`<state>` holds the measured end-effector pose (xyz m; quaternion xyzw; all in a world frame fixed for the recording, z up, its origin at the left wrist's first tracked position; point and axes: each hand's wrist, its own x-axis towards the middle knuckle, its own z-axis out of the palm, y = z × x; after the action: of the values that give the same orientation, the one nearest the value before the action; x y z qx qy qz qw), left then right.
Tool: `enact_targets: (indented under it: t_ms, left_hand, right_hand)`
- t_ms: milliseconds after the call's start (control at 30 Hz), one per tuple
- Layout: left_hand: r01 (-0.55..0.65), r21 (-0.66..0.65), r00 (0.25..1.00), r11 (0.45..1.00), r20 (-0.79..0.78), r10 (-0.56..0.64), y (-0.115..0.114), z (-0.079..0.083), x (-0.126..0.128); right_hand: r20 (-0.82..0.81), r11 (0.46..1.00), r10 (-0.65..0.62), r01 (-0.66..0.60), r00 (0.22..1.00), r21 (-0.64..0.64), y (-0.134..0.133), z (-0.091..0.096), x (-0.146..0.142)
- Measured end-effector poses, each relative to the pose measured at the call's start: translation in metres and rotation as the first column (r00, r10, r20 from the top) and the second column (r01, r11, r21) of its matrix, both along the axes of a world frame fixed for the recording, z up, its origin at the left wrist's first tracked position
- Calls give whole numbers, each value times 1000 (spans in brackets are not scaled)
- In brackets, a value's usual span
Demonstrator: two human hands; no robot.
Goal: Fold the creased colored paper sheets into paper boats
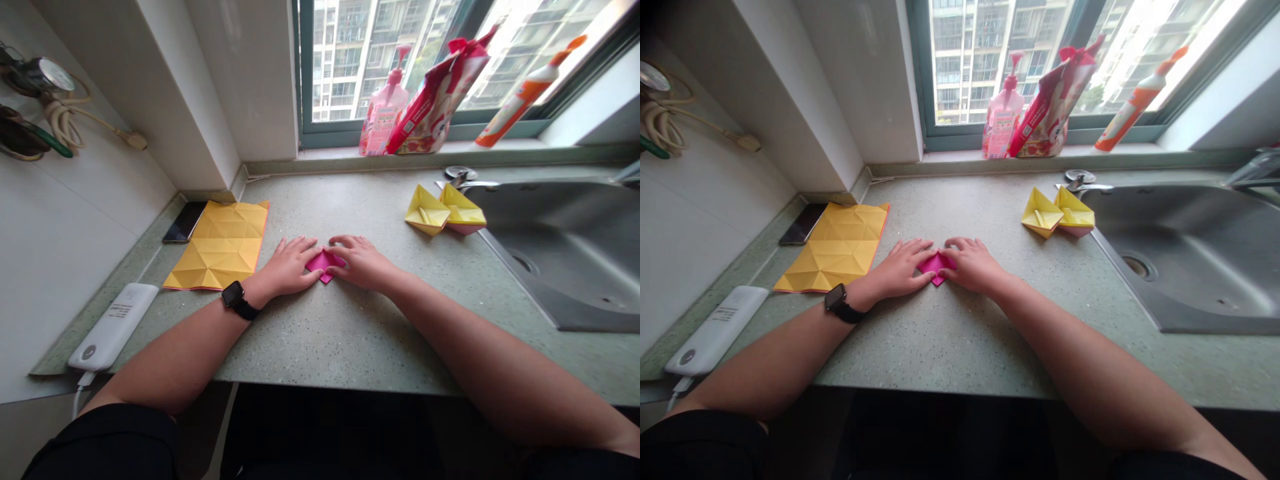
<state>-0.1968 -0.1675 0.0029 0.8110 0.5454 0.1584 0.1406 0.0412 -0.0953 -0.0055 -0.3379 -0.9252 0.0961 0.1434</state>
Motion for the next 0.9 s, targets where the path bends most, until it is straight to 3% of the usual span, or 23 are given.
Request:
enact_targets:
  t_ms: [333, 633, 900]
  left_hand:
    - [46, -45, 998, 998, 33, -44, 3, -5, -7]
    - [-12, -25, 997, 1000, 70, 14, 3, -4, -8]
    - [-17, 93, 949, 995, 315, -13, -2, 3, -6]
  right_hand:
    - [1, 997, 28, -28, 1000, -68, 0, -2, 5]
    - [-52, 999, 5, -7, 999, -52, 8, -8, 14]
    - [-313, 977, 53, -114, 948, -181, 2, 5, 8]
